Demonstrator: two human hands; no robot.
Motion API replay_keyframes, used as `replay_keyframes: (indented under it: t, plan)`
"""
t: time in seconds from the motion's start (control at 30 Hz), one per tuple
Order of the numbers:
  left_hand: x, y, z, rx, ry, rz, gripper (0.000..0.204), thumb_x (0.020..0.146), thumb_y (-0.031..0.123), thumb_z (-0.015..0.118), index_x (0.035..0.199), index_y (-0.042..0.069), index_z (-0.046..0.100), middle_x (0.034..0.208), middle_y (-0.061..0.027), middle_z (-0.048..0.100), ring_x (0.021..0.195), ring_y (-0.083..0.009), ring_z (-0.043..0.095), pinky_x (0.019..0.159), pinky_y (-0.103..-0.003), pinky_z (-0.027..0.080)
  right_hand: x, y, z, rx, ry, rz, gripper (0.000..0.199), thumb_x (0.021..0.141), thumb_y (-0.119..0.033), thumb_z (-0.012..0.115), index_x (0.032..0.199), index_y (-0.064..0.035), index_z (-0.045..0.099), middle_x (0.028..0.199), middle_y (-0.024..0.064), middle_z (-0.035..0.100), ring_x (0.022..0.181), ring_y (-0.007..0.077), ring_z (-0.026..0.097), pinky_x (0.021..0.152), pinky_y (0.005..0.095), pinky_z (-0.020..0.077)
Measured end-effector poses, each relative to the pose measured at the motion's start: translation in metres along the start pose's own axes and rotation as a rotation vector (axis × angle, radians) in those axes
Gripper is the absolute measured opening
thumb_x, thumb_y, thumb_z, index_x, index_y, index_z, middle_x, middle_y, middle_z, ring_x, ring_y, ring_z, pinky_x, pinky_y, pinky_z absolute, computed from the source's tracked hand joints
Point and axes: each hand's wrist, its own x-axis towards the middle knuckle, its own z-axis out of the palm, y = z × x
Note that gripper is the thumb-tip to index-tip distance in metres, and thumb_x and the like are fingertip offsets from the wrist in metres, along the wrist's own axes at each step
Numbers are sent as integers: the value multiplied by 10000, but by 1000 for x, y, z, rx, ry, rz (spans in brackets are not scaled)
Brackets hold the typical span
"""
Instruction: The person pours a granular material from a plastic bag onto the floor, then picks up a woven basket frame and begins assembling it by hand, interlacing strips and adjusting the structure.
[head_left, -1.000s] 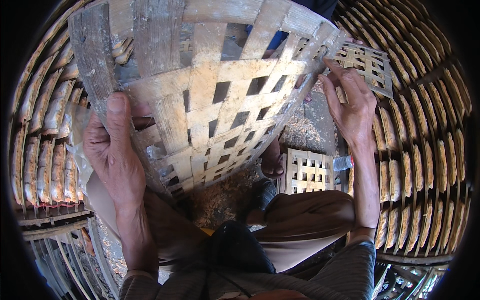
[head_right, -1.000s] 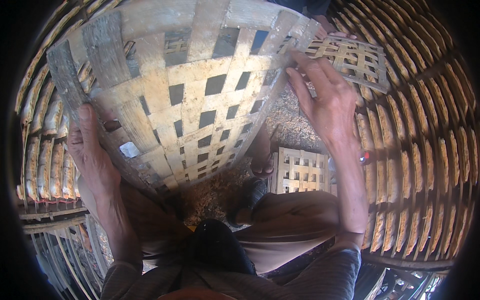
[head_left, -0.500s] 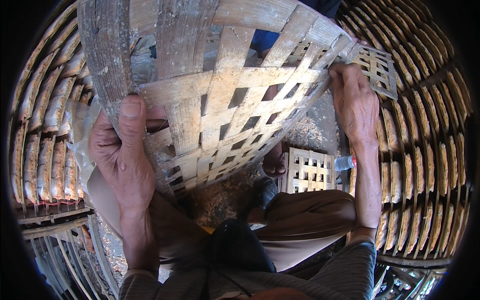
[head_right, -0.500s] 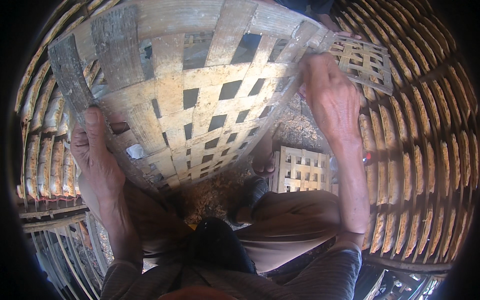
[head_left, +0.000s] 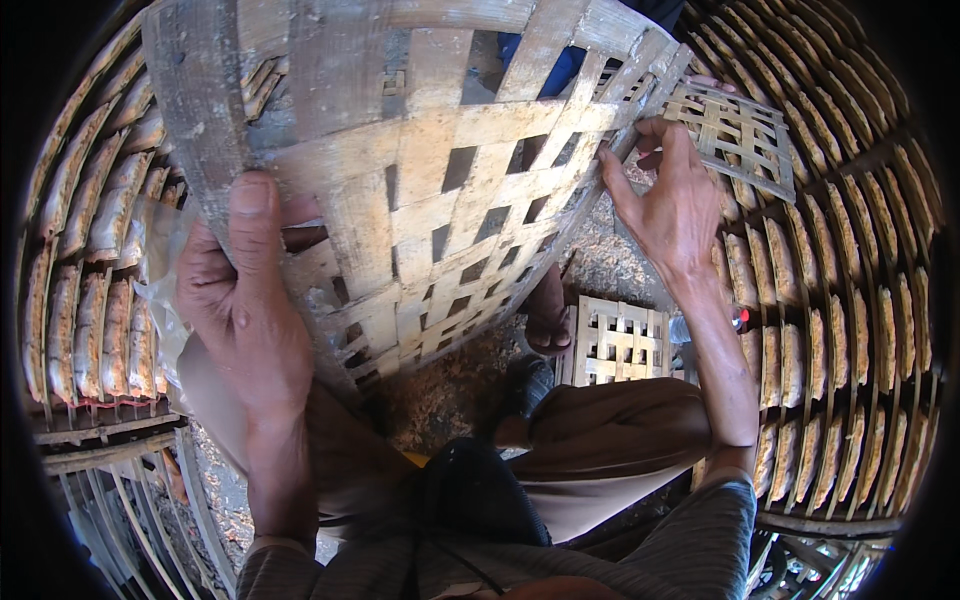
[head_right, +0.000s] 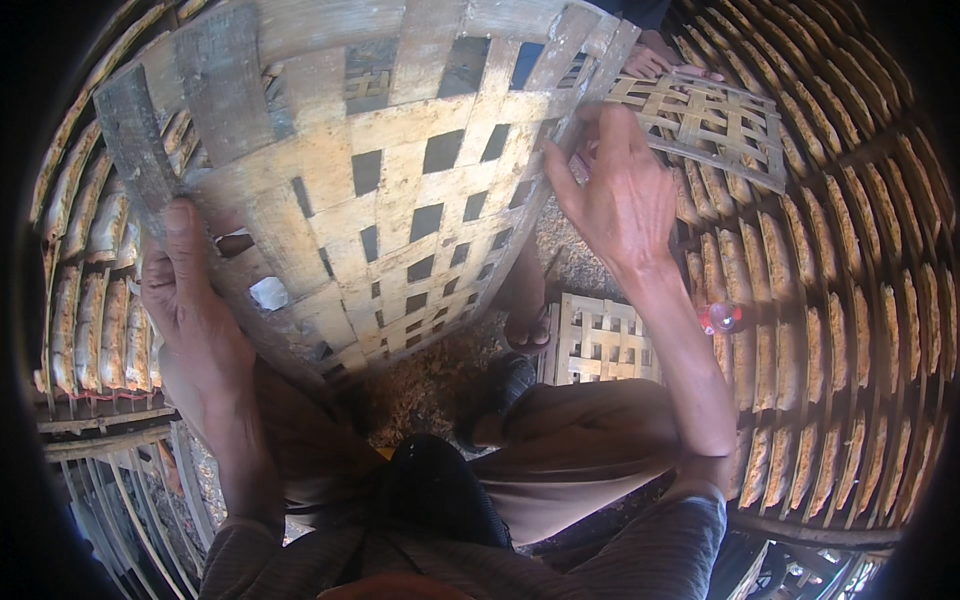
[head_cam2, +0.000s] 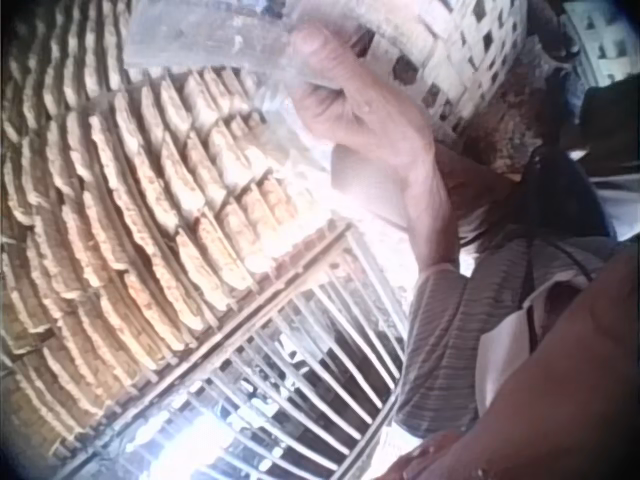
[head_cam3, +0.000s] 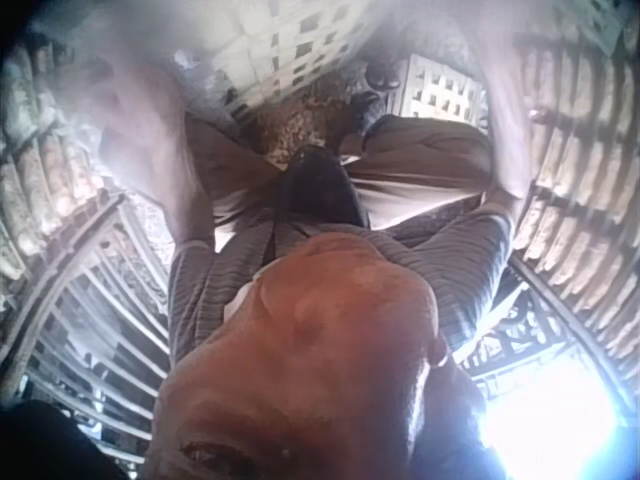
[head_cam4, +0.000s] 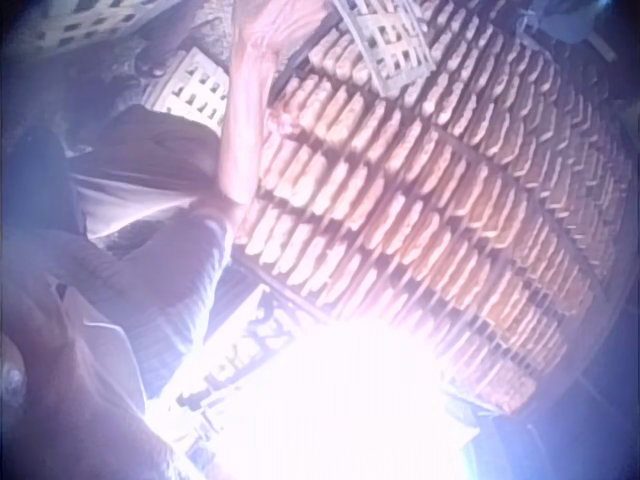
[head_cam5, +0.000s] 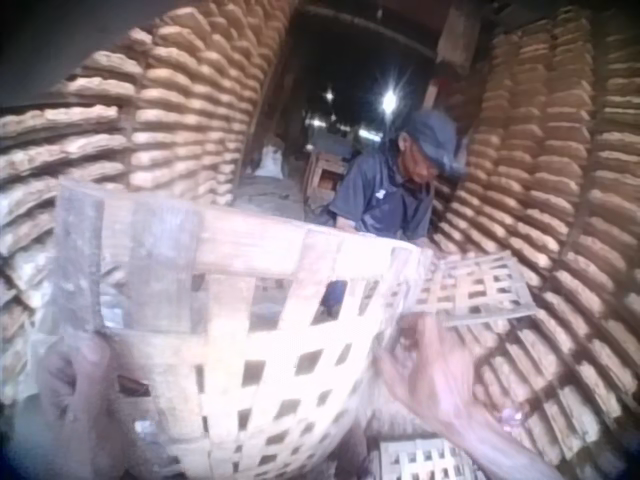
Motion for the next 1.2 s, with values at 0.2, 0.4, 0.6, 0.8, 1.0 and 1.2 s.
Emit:
replay_keyframes:
  t: [0.2, 0.4, 0.6, 0.8, 1.0, 1.2]
  plan:
    - [-19, 14, 26, -46, 20, -97, 274, 1107, 251, 672, 1174, -5, 745, 1003, -79, 772, 909, -138, 725, 854, -310, 589, 21, -3, 19, -128, 71, 22, 278, 945, -230, 806, 1070, -51, 634, 912, 120, 737, 700, 317, 764, 526, 430, 576]
    - [-25, 20, 39, -146, 33, -175, 243, 1105, 207, 673, 1174, -17, 736, 1022, -75, 769, 944, -125, 704, 907, -303, 572, 40, 3, 32, -267, 176, -106, 143, 950, -168, 754, 1005, -76, 659, 895, 96, 730, 692, 300, 758, 528, 424, 586]
    - [-20, 11, 37, -278, 15, -49, 254, 1102, 223, 683, 1168, -16, 738, 1001, -75, 769, 923, -126, 713, 881, -299, 581, 43, 5, 36, -348, 152, -174, 131, 935, -132, 736, 1031, -100, 653, 924, 74, 710, 716, 273, 758, 552, 398, 598]
    - [-17, 9, 29, -228, 12, -20, 266, 1106, 243, 677, 1143, -13, 744, 985, -80, 771, 889, -132, 722, 855, -304, 593, 38, 11, 39, -371, 51, -176, 153, 1031, -173, 703, 1131, -83, 629, 926, 125, 709, 745, 308, 756, 586, 417, 586]
    - [-11, 10, 25, -149, 77, -38, 300, 1113, 282, 663, 1124, -5, 751, 955, -79, 770, 850, -126, 715, 823, -296, 585, 36, 12, 22, -73, -83, -194, 147, 1023, -146, 678, 942, -42, 615, 866, 153, 686, 646, 302, 712, 547, 442, 549]
    - [-6, 8, 17, -97, 112, -28, 295, 1110, 278, 669, 1133, -3, 752, 957, -80, 772, 844, -118, 709, 791, -285, 563, 21, 19, 2, 83, -109, -103, 174, 955, -159, 774, 852, -42, 697, 817, 98, 713, 582, 268, 692, 544, 409, 564]
